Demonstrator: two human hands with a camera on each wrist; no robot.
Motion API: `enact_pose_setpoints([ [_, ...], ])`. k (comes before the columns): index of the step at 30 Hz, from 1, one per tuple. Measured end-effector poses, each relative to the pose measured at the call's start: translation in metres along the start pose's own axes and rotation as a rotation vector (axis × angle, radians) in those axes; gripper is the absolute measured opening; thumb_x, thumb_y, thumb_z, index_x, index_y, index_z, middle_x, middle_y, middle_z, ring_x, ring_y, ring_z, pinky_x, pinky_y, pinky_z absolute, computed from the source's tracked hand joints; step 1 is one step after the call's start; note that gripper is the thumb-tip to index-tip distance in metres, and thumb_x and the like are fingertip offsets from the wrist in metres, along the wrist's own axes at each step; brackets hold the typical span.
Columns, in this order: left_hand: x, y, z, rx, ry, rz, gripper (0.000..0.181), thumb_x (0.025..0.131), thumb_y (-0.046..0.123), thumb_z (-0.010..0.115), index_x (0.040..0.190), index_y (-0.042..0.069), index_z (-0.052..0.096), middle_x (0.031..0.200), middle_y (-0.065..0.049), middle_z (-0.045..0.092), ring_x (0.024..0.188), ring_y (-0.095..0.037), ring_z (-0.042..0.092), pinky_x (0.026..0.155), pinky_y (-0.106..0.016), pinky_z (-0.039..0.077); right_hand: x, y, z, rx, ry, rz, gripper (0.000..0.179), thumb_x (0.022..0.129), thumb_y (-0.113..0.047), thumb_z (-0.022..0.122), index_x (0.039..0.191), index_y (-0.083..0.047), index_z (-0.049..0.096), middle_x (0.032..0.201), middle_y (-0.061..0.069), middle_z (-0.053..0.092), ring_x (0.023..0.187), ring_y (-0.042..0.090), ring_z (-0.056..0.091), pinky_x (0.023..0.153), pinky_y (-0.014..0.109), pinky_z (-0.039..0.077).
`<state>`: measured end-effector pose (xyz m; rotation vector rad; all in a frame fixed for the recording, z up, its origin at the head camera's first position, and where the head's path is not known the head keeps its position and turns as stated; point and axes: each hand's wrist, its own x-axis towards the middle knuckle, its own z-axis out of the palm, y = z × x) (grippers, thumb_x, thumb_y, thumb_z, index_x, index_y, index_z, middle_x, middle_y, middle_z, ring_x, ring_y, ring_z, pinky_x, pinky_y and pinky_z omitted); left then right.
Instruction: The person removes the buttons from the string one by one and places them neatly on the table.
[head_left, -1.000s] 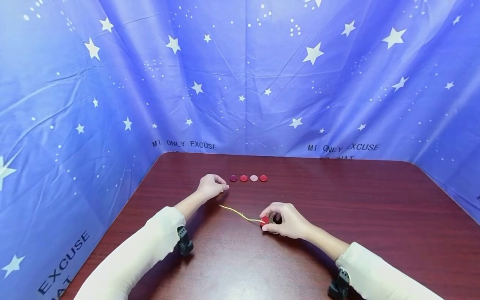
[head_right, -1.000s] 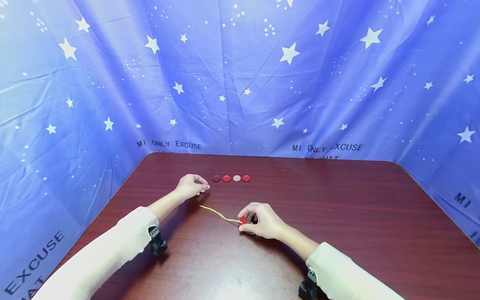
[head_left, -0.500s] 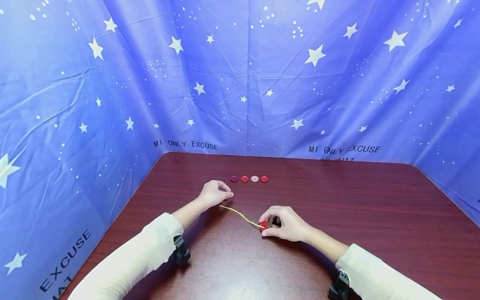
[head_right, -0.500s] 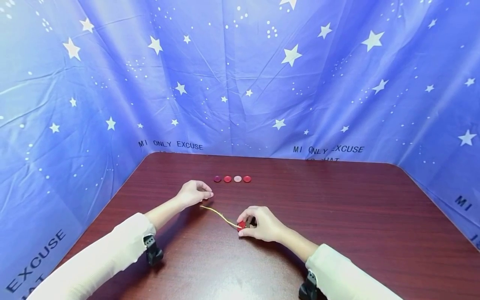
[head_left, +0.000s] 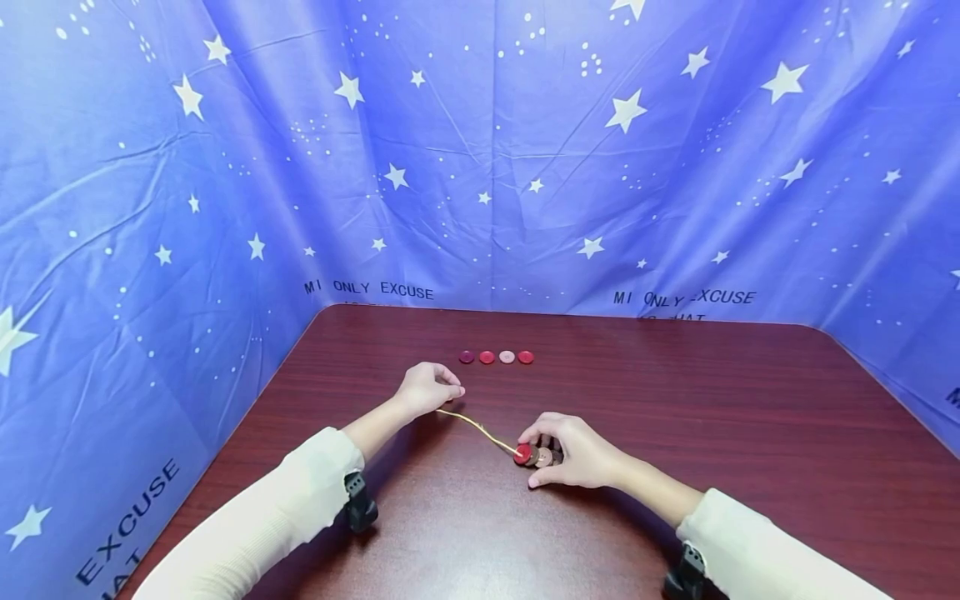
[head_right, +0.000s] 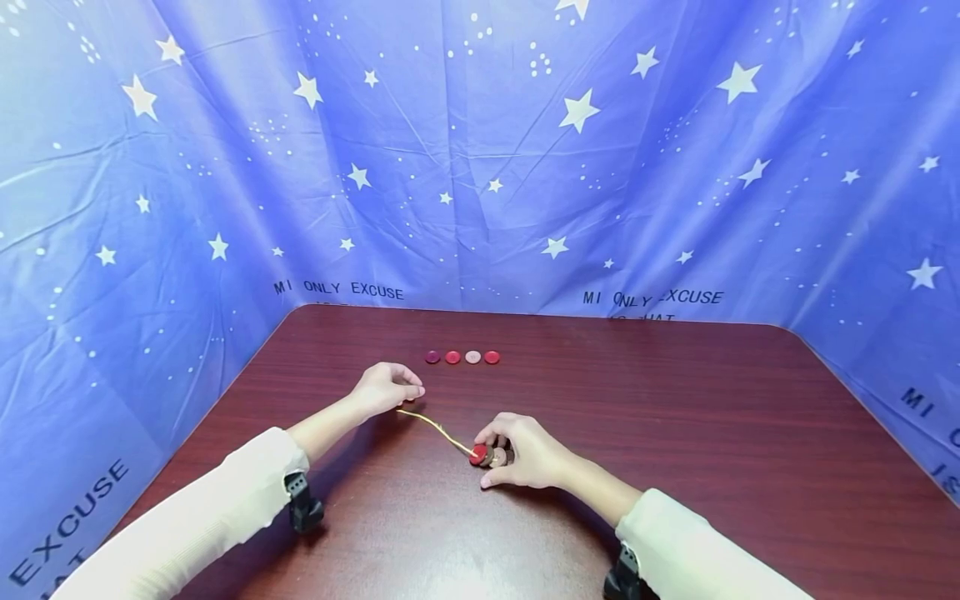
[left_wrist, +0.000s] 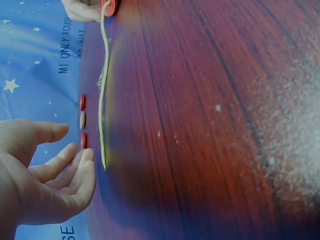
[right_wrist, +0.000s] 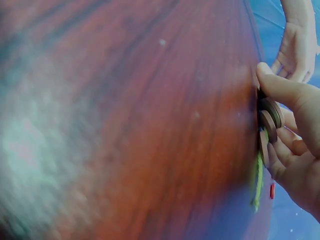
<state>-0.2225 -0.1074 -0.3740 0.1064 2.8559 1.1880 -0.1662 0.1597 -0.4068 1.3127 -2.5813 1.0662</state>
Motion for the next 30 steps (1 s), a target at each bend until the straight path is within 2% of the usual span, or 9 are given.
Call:
enact_pose_setpoints([
  [5,-0.0009,-0.0003,0.0012,-0.002,-0.002,0.006,0.012,0.08,0.02,0.075,0.08,0.009,0.071,0.068,-0.003,0.071,0.065,-0.008,0.061,0.068,-0.022,0.046,0.0021,-0.0004,0.0047,-0.025,0.03,-0.04,0.035,0.071,-0.02,0.084,0.099,-0.007,0.068,0.079,0.001,0.061,0.062,0.005,0.053,0.054,0.013,0.046],
  [10,-0.0027,-0.0009,0.0005,-0.002,-0.005,0.009,0.012,0.08,0.02,0.075,0.079,0.009,0.071,0.067,-0.002,0.07,0.066,-0.009,0.061,0.068,-0.021,0.046,0.0021,-0.0013,0.0071,-0.02,0.047,-0.037,0.027,0.074,-0.015,0.082,0.096,-0.006,0.068,0.077,0.002,0.061,0.061,0.005,0.053,0.052,0.013,0.045],
  [18,-0.0041,-0.0056,-0.001,0.001,0.0,0.012,0.012,0.079,0.02,0.075,0.08,0.009,0.072,0.068,-0.002,0.07,0.065,-0.009,0.06,0.068,-0.022,0.046,0.0002,-0.0035,0.0029,0.001,0.01,-0.018,0.037,0.069,-0.015,0.085,0.099,-0.007,0.067,0.078,0.003,0.06,0.062,0.005,0.053,0.053,0.014,0.046],
  [22,-0.0049,-0.0064,-0.0014,0.002,-0.007,0.007,0.012,0.08,0.021,0.075,0.08,0.009,0.072,0.068,-0.001,0.069,0.065,-0.009,0.059,0.069,-0.023,0.047,0.0002,-0.0049,0.001,-0.005,0.006,-0.001,0.033,0.071,-0.015,0.084,0.099,-0.007,0.068,0.078,0.002,0.061,0.061,0.007,0.052,0.052,0.015,0.045],
  [30,-0.0048,-0.0093,-0.001,-0.019,-0.008,-0.001,0.012,0.08,0.021,0.075,0.079,0.009,0.071,0.068,0.0,0.067,0.065,-0.01,0.057,0.066,-0.022,0.046,0.0027,-0.0025,0.0033,-0.034,0.029,-0.043,0.024,0.076,-0.015,0.081,0.095,-0.008,0.069,0.075,0.002,0.061,0.061,0.008,0.052,0.052,0.014,0.046],
])
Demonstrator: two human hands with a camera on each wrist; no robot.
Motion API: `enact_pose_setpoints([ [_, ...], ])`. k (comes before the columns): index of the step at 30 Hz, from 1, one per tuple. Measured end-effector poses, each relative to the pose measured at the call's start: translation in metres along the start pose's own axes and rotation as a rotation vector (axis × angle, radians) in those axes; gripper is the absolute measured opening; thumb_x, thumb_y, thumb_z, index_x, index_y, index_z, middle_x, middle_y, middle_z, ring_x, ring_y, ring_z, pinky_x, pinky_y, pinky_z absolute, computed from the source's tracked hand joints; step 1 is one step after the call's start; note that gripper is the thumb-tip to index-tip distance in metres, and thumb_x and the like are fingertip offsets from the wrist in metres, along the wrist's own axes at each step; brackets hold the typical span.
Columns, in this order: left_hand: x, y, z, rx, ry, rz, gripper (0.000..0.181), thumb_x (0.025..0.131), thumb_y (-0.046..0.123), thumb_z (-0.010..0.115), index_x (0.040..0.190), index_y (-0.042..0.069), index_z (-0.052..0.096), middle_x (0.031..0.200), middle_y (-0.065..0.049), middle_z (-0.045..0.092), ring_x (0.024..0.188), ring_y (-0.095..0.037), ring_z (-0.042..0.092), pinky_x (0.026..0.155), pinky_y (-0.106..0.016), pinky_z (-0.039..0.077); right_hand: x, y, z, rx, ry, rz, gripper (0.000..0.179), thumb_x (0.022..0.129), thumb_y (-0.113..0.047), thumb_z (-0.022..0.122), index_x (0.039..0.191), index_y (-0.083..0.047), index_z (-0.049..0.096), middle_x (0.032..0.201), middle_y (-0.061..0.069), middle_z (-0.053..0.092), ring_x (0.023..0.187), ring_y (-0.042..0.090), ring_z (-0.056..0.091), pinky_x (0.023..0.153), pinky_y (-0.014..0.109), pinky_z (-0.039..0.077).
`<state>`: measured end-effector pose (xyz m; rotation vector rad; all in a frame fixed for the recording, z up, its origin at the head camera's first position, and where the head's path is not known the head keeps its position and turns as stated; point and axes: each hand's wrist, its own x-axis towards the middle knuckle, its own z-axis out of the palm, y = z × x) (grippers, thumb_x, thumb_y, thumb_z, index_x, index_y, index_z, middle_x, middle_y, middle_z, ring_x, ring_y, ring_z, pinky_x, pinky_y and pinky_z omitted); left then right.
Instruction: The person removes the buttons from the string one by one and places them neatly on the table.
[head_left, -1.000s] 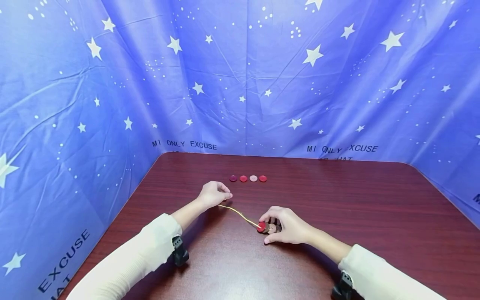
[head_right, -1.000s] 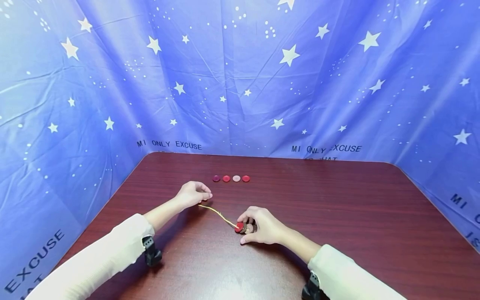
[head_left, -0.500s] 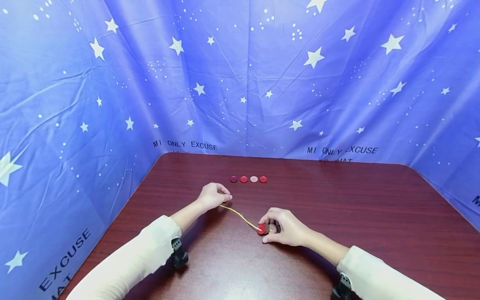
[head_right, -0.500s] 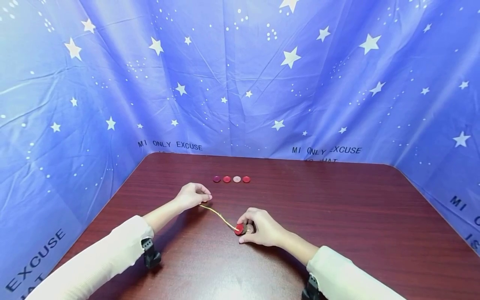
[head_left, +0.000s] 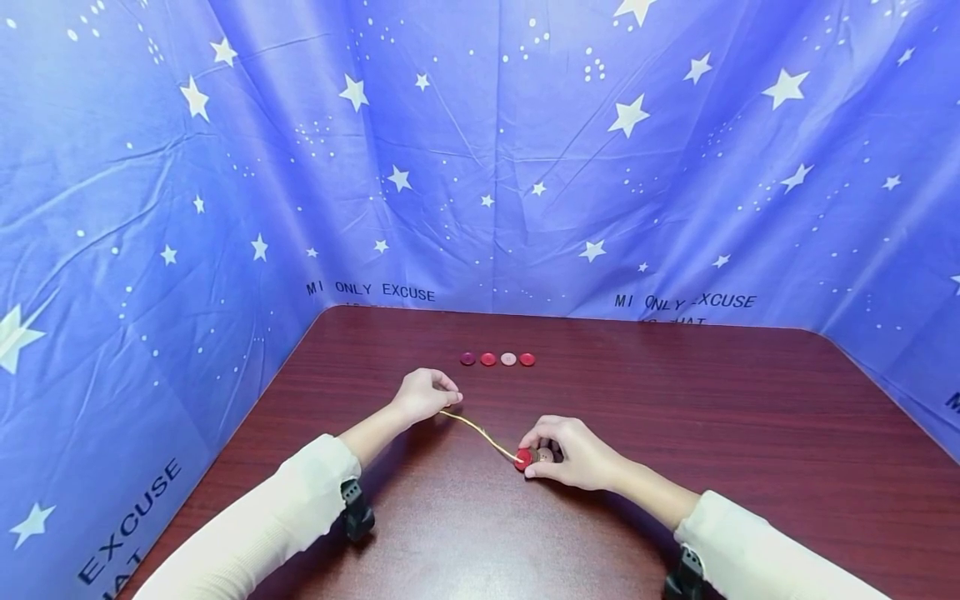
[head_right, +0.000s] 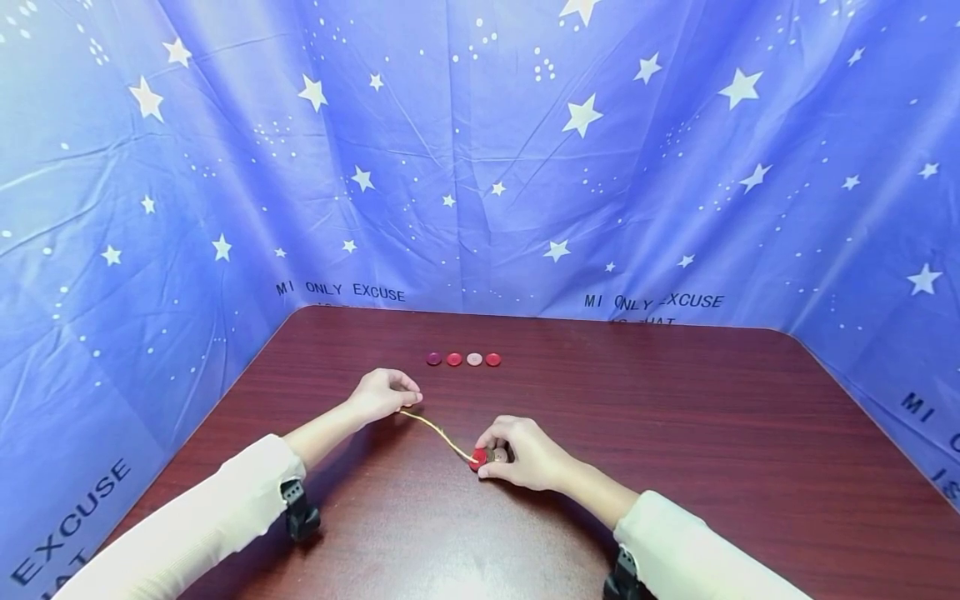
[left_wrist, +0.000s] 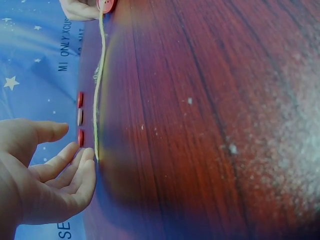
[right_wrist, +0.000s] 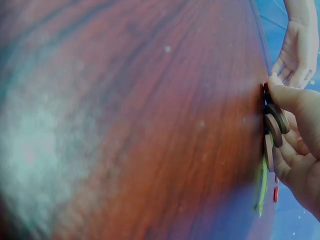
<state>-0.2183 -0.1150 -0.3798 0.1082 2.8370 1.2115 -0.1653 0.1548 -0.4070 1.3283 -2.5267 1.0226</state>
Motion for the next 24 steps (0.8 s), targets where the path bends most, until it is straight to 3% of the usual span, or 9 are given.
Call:
enact_pose_setpoints([
  [12,-0.001,0.001,0.0,0.001,-0.001,0.013,0.012,0.08,0.021,0.075,0.08,0.01,0.071,0.072,-0.001,0.069,0.067,-0.01,0.058,0.069,-0.023,0.047,0.002,0.0,0.001,-0.019,0.037,0.002,0.017,0.078,-0.015,0.079,0.093,-0.011,0.07,0.076,0.0,0.062,0.062,0.009,0.053,0.052,0.014,0.045],
  [17,-0.005,0.007,0.003,0.012,-0.025,0.094,0.009,0.08,0.022,0.074,0.083,0.013,0.073,0.077,0.001,0.072,0.071,-0.008,0.058,0.07,-0.023,0.047,0.002,-0.002,-0.001,-0.039,0.064,-0.006,0.019,0.077,-0.015,0.079,0.093,-0.012,0.07,0.077,0.001,0.063,0.064,0.009,0.054,0.053,0.016,0.046],
  [24,-0.014,0.019,0.011,-0.035,-0.124,0.192,0.011,0.081,0.02,0.073,0.088,0.011,0.074,0.082,-0.002,0.074,0.073,-0.003,0.06,0.069,-0.02,0.048,0.002,-0.003,-0.003,-0.027,0.078,-0.006,0.021,0.076,-0.015,0.08,0.093,-0.01,0.069,0.077,0.001,0.063,0.064,0.009,0.054,0.054,0.016,0.046],
])
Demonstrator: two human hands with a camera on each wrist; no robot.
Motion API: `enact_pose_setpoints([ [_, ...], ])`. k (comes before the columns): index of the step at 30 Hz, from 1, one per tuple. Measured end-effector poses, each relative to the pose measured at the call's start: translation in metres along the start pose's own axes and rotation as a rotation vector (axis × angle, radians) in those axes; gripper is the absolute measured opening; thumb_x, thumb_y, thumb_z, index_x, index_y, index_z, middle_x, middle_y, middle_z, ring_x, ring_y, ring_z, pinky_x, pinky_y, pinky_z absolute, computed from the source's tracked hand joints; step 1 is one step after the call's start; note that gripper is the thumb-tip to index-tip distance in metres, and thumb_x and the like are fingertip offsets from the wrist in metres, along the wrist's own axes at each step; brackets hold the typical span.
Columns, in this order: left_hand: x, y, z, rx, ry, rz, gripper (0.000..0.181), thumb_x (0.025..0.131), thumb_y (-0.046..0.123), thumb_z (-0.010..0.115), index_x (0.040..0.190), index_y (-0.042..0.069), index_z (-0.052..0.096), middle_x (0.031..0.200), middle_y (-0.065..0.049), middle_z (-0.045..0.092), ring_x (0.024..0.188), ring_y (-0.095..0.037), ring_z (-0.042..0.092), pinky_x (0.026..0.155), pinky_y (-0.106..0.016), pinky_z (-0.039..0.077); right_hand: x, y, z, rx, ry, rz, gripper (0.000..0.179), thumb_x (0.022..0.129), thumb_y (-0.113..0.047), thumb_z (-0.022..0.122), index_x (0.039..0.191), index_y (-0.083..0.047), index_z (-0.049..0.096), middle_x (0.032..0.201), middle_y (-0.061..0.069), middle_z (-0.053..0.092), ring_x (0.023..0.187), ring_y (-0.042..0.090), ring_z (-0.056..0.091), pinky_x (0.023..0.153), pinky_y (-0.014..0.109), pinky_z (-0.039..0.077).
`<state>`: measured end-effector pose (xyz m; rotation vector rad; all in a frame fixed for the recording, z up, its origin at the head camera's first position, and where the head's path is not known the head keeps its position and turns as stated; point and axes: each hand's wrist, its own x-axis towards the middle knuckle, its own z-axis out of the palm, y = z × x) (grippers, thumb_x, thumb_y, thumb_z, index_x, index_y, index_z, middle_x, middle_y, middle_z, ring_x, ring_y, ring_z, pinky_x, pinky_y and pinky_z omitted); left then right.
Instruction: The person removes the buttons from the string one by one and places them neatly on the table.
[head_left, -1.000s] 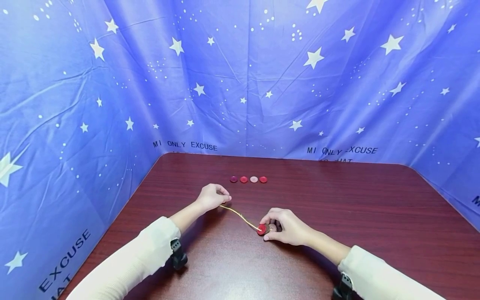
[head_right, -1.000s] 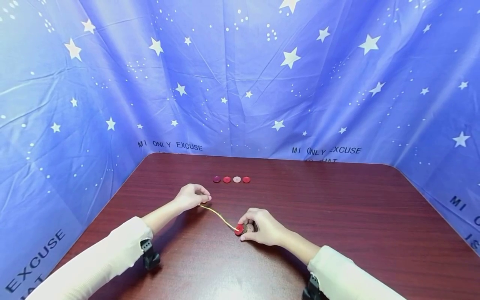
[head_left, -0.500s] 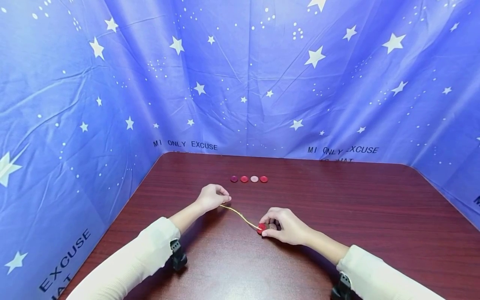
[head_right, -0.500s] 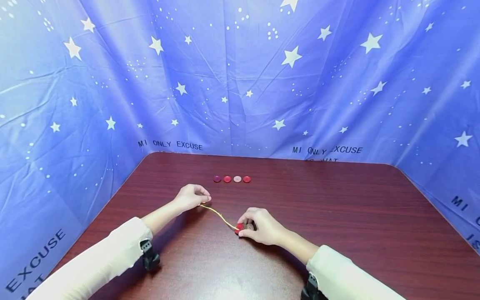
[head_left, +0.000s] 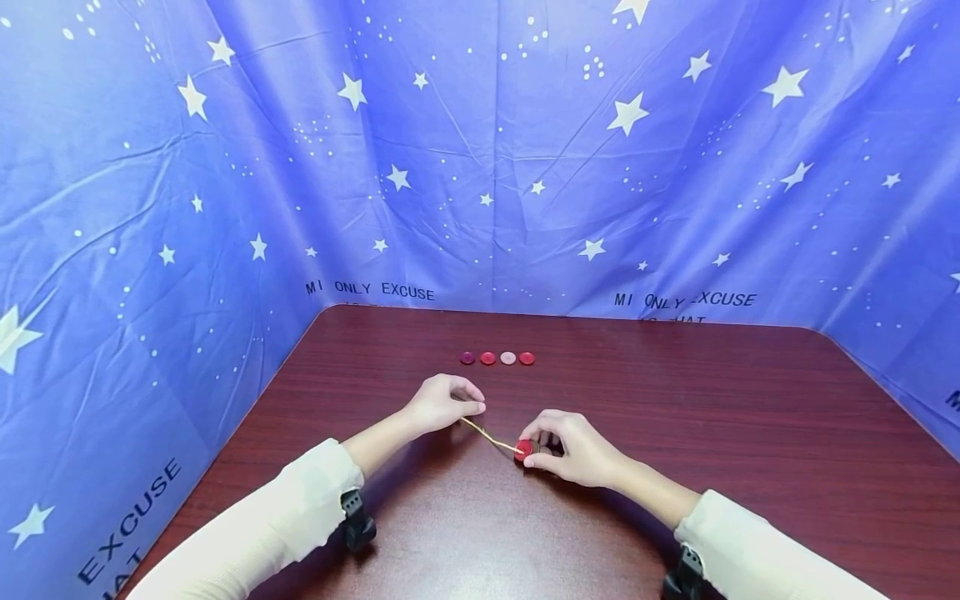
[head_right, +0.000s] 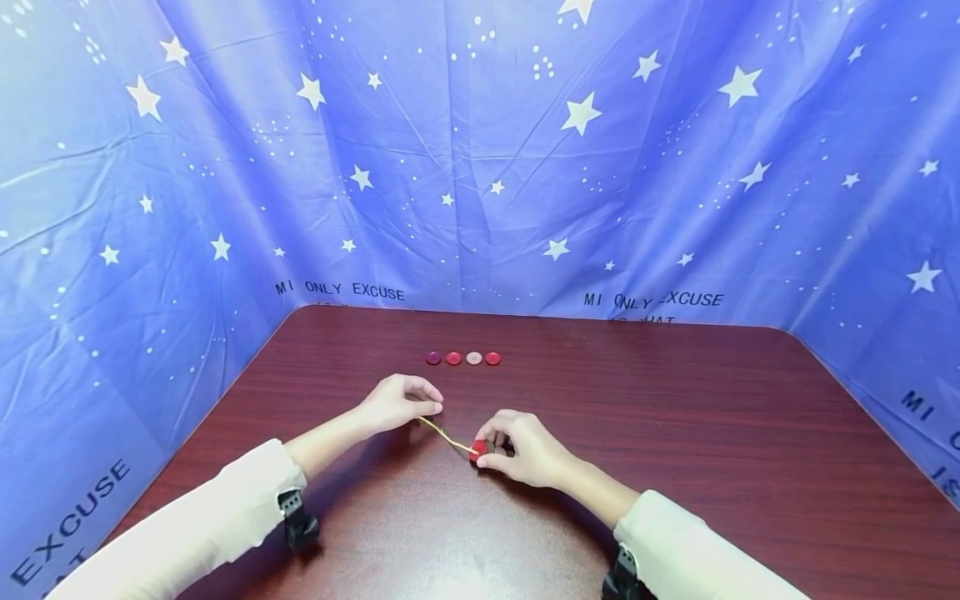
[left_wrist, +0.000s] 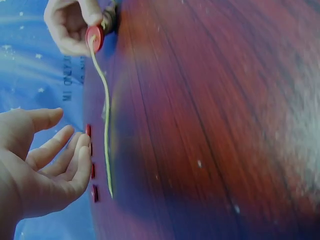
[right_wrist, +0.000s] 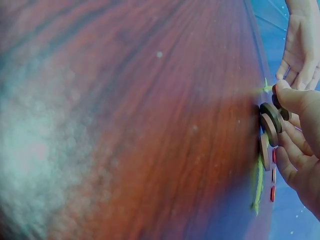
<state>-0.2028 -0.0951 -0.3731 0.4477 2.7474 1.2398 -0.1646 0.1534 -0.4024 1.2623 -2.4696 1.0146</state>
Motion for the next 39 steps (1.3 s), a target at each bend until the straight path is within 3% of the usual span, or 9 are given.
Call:
enact_pose_setpoints([
  [4,-0.003,0.006,0.006,-0.036,-0.042,0.01,0.012,0.081,0.019,0.073,0.089,0.01,0.074,0.08,-0.004,0.073,0.071,-0.004,0.06,0.066,-0.019,0.047,0.0,0.001,0.001,0.003,0.011,-0.005,0.022,0.075,-0.014,0.081,0.093,-0.011,0.068,0.077,0.001,0.063,0.065,0.01,0.055,0.054,0.016,0.046],
  [10,-0.008,0.009,0.015,-0.179,-0.145,-0.048,0.013,0.083,0.016,0.071,0.091,0.005,0.074,0.079,-0.011,0.074,0.066,-0.01,0.066,0.058,-0.02,0.05,-0.001,0.002,0.002,0.007,0.022,-0.006,0.023,0.075,-0.013,0.081,0.093,-0.012,0.068,0.077,0.001,0.064,0.066,0.011,0.056,0.055,0.016,0.046],
  [16,-0.011,0.011,0.022,-0.26,-0.204,-0.066,0.019,0.085,0.015,0.07,0.096,0.0,0.073,0.085,-0.015,0.075,0.07,-0.009,0.069,0.062,-0.023,0.056,-0.001,0.0,0.002,0.011,0.027,0.009,0.022,0.075,-0.014,0.082,0.092,-0.012,0.068,0.077,0.0,0.064,0.067,0.01,0.057,0.056,0.017,0.047],
  [29,-0.015,0.016,0.032,-0.298,-0.263,-0.077,0.019,0.086,0.013,0.07,0.097,-0.002,0.072,0.085,-0.017,0.074,0.071,-0.01,0.069,0.064,-0.024,0.058,0.0,0.001,0.003,0.007,0.038,0.014,0.021,0.075,-0.014,0.081,0.092,-0.013,0.068,0.077,-0.003,0.064,0.067,0.01,0.057,0.056,0.018,0.047],
  [39,-0.019,0.022,0.039,-0.38,-0.277,-0.142,0.021,0.085,0.012,0.069,0.098,-0.004,0.071,0.084,-0.018,0.074,0.072,-0.011,0.07,0.068,-0.028,0.06,0.0,0.003,0.005,0.001,0.07,-0.012,0.023,0.073,-0.013,0.082,0.091,-0.013,0.068,0.076,-0.003,0.063,0.066,0.009,0.057,0.055,0.018,0.047],
])
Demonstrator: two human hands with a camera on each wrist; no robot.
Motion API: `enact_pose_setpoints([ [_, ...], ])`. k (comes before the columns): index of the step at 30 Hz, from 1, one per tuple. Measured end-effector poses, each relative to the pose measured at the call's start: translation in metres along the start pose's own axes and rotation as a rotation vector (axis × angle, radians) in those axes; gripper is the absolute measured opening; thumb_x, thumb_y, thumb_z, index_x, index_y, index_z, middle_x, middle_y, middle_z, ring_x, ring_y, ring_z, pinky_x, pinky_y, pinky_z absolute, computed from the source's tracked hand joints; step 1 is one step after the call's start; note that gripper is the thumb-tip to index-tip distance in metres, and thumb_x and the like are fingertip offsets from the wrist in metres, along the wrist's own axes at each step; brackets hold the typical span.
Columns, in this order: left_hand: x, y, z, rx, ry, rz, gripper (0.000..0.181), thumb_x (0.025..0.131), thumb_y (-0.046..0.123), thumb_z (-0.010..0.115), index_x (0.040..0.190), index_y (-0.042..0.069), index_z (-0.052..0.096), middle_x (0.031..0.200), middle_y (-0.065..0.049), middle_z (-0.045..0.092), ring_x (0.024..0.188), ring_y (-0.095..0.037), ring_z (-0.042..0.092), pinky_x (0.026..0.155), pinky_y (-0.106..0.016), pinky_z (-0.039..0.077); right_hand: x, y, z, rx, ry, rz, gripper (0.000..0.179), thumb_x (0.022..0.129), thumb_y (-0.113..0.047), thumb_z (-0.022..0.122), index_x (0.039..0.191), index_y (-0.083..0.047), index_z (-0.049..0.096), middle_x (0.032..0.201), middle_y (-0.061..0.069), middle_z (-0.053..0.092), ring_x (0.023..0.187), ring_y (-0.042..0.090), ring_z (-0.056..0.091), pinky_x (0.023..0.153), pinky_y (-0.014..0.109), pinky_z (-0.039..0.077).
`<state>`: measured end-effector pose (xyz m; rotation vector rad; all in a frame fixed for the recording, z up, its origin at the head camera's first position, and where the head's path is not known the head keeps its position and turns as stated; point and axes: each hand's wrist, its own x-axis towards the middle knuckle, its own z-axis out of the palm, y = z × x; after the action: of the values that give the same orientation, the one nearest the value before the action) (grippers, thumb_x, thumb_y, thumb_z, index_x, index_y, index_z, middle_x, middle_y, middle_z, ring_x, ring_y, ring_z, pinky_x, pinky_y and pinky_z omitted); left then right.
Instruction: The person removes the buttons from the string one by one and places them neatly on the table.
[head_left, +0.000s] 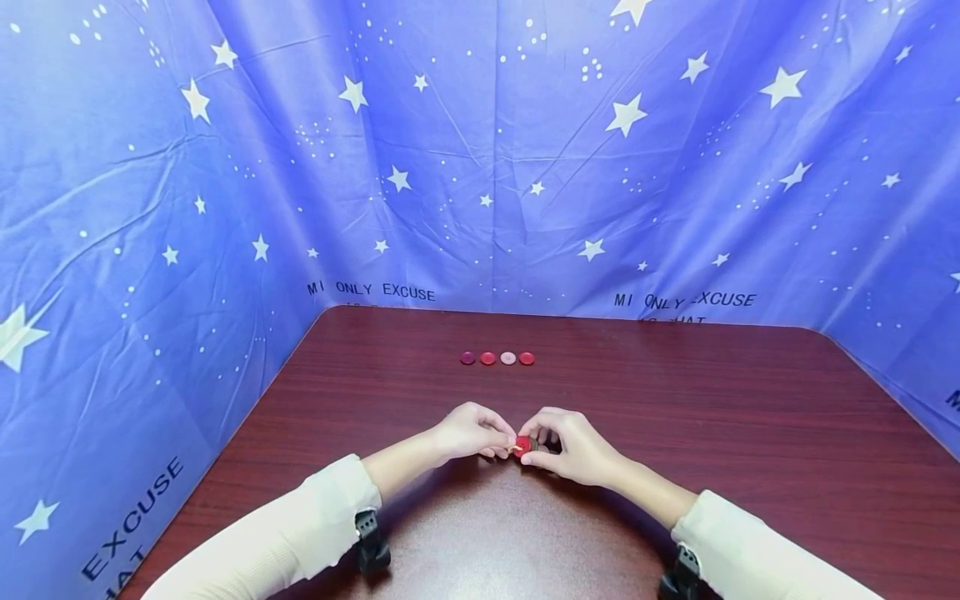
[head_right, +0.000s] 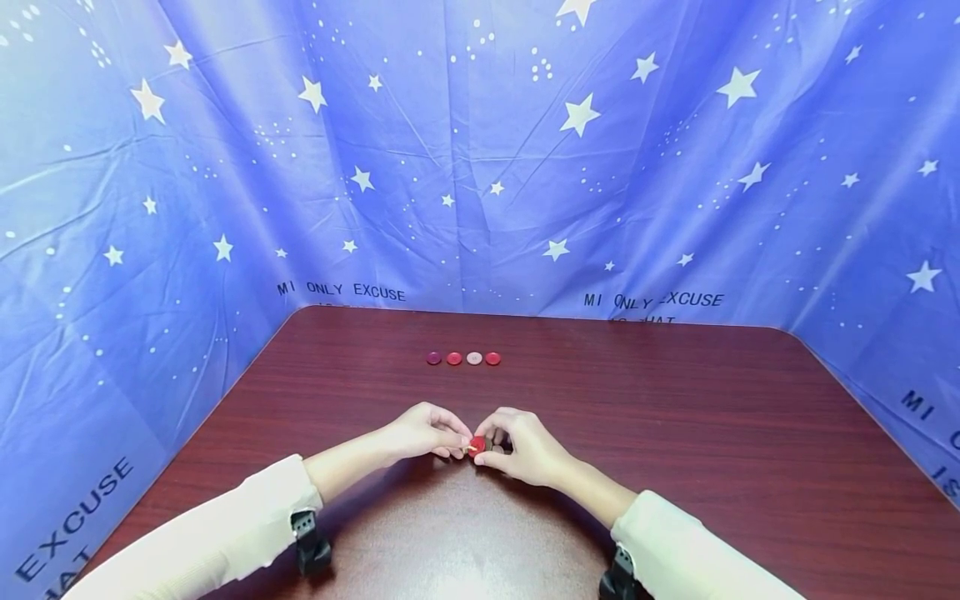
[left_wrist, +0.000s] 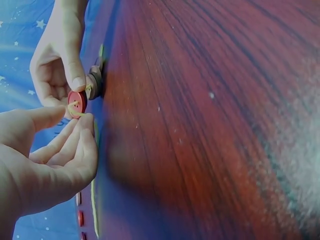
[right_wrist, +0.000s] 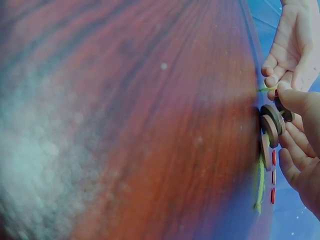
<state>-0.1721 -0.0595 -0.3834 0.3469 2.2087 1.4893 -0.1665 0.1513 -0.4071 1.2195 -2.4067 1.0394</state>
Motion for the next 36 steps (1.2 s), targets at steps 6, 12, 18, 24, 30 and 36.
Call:
enact_pose_setpoints([
  [6,0.001,0.001,0.004,-0.028,0.019,-0.035,0.022,0.085,0.013,0.07,0.098,-0.004,0.071,0.084,-0.017,0.075,0.071,-0.01,0.07,0.069,-0.027,0.06,0.001,-0.002,-0.001,0.01,0.004,0.014,0.023,0.074,-0.014,0.082,0.092,-0.013,0.068,0.077,-0.002,0.064,0.067,0.012,0.058,0.056,0.018,0.048],
  [12,0.001,0.002,0.008,-0.023,0.043,-0.05,0.024,0.083,0.018,0.073,0.094,-0.003,0.072,0.083,-0.018,0.075,0.071,-0.012,0.071,0.068,-0.028,0.061,0.001,-0.002,-0.001,0.031,-0.005,0.044,0.022,0.074,-0.016,0.082,0.092,-0.014,0.068,0.077,-0.002,0.065,0.066,0.011,0.058,0.056,0.02,0.049],
  [18,0.0,0.004,0.013,-0.03,0.07,-0.054,0.026,0.082,0.019,0.075,0.093,-0.004,0.072,0.084,-0.018,0.075,0.075,-0.017,0.074,0.067,-0.026,0.061,0.001,-0.003,0.0,0.062,-0.009,0.086,0.021,0.074,-0.015,0.082,0.091,-0.014,0.069,0.076,-0.002,0.065,0.064,0.003,0.056,0.056,0.022,0.052],
  [24,0.001,0.004,0.014,-0.034,0.079,-0.055,0.023,0.081,0.017,0.075,0.092,-0.003,0.073,0.083,-0.017,0.075,0.071,-0.011,0.072,0.068,-0.025,0.06,0.001,-0.004,-0.001,0.072,-0.006,0.092,0.022,0.074,-0.014,0.082,0.092,-0.013,0.07,0.077,-0.002,0.067,0.064,0.001,0.056,0.056,0.023,0.052],
  [30,0.002,0.003,0.011,-0.016,0.098,-0.057,0.022,0.08,0.019,0.076,0.091,0.0,0.073,0.081,-0.013,0.076,0.068,-0.007,0.069,0.066,-0.023,0.059,0.0,-0.003,-0.003,0.071,-0.006,0.103,0.022,0.073,-0.016,0.082,0.092,-0.013,0.07,0.076,0.0,0.066,0.064,0.0,0.055,0.055,0.022,0.051],
  [36,0.0,0.002,0.006,-0.019,0.112,-0.043,0.023,0.08,0.018,0.076,0.093,0.0,0.072,0.083,-0.013,0.076,0.073,-0.009,0.071,0.067,-0.023,0.059,-0.001,-0.001,-0.003,0.062,-0.004,0.087,0.023,0.073,-0.017,0.083,0.092,-0.013,0.07,0.077,0.0,0.066,0.063,0.003,0.055,0.054,0.021,0.049],
])
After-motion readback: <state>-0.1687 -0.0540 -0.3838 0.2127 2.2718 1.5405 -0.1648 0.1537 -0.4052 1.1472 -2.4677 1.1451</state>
